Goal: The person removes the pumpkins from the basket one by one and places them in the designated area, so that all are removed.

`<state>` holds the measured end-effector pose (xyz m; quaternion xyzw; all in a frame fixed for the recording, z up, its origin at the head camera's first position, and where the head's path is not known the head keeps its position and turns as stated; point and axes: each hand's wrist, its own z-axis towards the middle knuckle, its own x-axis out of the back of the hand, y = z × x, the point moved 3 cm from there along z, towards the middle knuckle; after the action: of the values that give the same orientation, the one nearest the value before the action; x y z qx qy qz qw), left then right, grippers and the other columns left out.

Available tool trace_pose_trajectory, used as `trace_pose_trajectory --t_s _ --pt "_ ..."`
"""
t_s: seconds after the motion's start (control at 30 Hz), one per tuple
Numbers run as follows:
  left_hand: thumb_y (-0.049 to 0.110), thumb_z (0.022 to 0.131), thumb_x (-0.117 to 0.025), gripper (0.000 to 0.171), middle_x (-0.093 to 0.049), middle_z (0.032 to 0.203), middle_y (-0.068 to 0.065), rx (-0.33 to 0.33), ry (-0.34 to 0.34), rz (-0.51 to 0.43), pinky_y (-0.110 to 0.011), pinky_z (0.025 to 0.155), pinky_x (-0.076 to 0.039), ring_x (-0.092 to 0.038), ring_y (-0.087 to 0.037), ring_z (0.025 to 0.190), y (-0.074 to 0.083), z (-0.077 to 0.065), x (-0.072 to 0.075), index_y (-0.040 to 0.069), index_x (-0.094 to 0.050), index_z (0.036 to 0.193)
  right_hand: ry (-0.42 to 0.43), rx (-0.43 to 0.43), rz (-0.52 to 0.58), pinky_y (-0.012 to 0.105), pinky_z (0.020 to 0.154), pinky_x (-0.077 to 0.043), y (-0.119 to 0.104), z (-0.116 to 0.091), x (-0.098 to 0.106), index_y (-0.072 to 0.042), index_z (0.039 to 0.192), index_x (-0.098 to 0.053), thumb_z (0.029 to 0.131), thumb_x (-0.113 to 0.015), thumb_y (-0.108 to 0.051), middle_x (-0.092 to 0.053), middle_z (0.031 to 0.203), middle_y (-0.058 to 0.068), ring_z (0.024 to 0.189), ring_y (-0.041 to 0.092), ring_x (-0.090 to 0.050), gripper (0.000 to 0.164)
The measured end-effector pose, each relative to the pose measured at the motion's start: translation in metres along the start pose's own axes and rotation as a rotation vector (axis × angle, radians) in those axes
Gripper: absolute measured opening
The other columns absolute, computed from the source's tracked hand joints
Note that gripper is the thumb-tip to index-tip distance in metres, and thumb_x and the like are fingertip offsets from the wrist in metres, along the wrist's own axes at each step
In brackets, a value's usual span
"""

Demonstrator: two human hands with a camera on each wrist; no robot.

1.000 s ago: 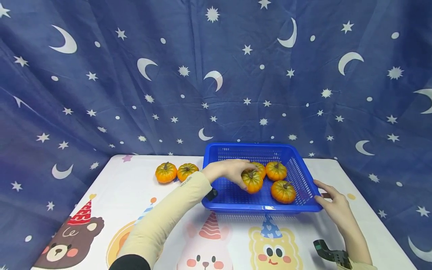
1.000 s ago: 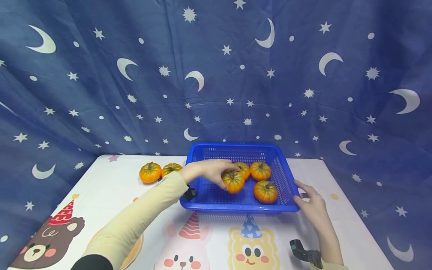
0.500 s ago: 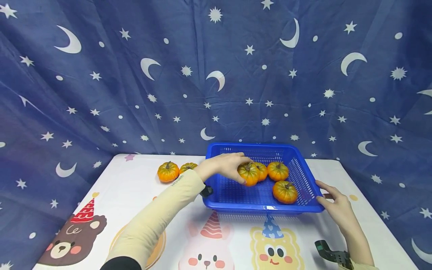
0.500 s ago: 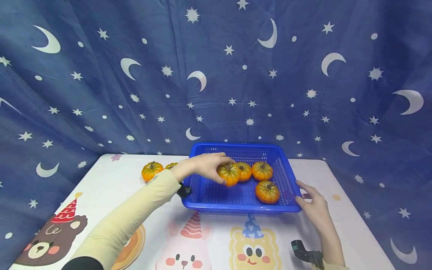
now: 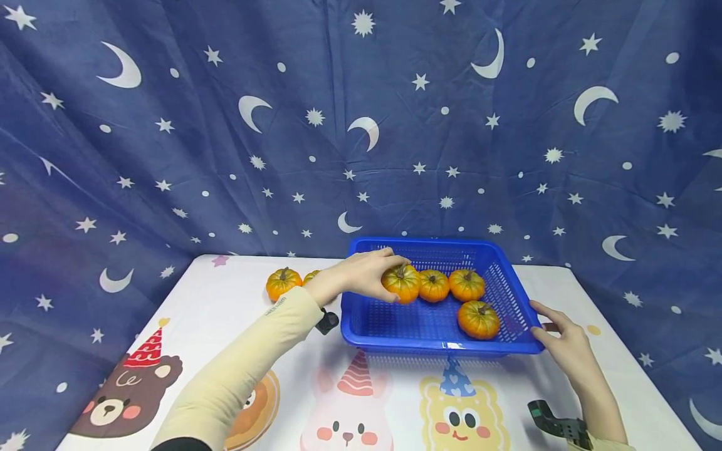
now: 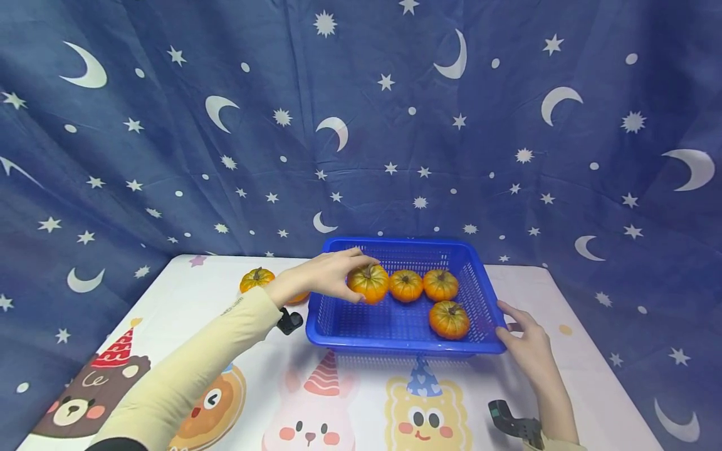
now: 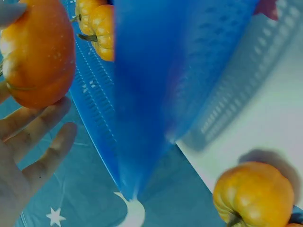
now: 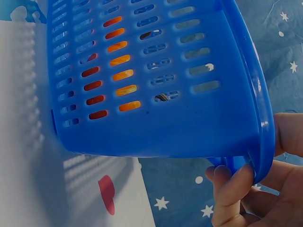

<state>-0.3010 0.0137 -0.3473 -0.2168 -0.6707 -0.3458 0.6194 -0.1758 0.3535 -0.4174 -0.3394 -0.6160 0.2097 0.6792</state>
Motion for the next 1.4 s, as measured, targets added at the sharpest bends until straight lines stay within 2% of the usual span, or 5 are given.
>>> trace_pose_trajectory --t_s 0.33,0.57,0.97,1.2,1.4 --pt "0.046 0.074 -0.072 0.073 -0.054 0.120 0.001 0.040 0.130 -0.045 -0.035 0.082 -0.050 -0.056 -0.015 0.099 -0.022 -0.027 0.004 0.027 -0.048 0.140 -0.001 -0.001 0.001 0.042 0.080 -0.046 -0.001 0.000 -0.001 0.000 0.146 -0.037 0.097 -0.050 -0.018 -0.040 0.141 0.031 0.118 0.045 -0.044 0.054" --pt "0.044 0.074 -0.073 0.074 -0.054 0.120 0.001 0.083 0.165 -0.065 -0.037 0.085 -0.050 -0.057 -0.015 0.101 -0.035 -0.043 0.004 0.026 -0.047 0.141 -0.011 -0.010 0.011 0.048 0.083 -0.046 -0.001 0.001 -0.002 0.000 0.147 -0.035 0.097 -0.049 -0.019 -0.038 0.142 0.032 0.120 0.047 -0.042 0.054" --pt "0.045 0.074 -0.073 0.075 -0.054 0.123 0.000 0.139 0.207 -0.078 -0.040 0.090 -0.050 -0.057 -0.018 0.106 -0.050 -0.065 0.010 0.025 -0.047 0.142 -0.013 -0.008 0.019 0.050 0.084 -0.045 -0.003 0.000 -0.003 0.000 0.146 -0.035 0.097 -0.048 -0.018 -0.038 0.141 0.032 0.119 0.047 -0.042 0.054" --pt "0.044 0.073 -0.074 0.076 -0.055 0.121 0.000 0.173 0.242 -0.096 -0.039 0.089 -0.051 -0.056 -0.019 0.106 -0.060 -0.080 0.014 0.024 -0.047 0.141 -0.010 -0.001 0.010 0.043 0.080 -0.045 -0.004 0.000 -0.002 0.000 0.146 -0.036 0.097 -0.049 -0.018 -0.039 0.141 0.031 0.119 0.045 -0.043 0.054" --pt "0.043 0.072 -0.075 0.077 -0.054 0.115 0.000 0.196 0.266 -0.093 -0.037 0.084 -0.050 -0.057 -0.019 0.100 -0.071 -0.096 0.016 0.022 -0.048 0.141 -0.009 -0.003 0.004 0.043 0.080 -0.045 -0.003 -0.001 0.000 -0.001 0.147 -0.035 0.097 -0.049 -0.019 -0.039 0.141 0.032 0.119 0.046 -0.042 0.055"
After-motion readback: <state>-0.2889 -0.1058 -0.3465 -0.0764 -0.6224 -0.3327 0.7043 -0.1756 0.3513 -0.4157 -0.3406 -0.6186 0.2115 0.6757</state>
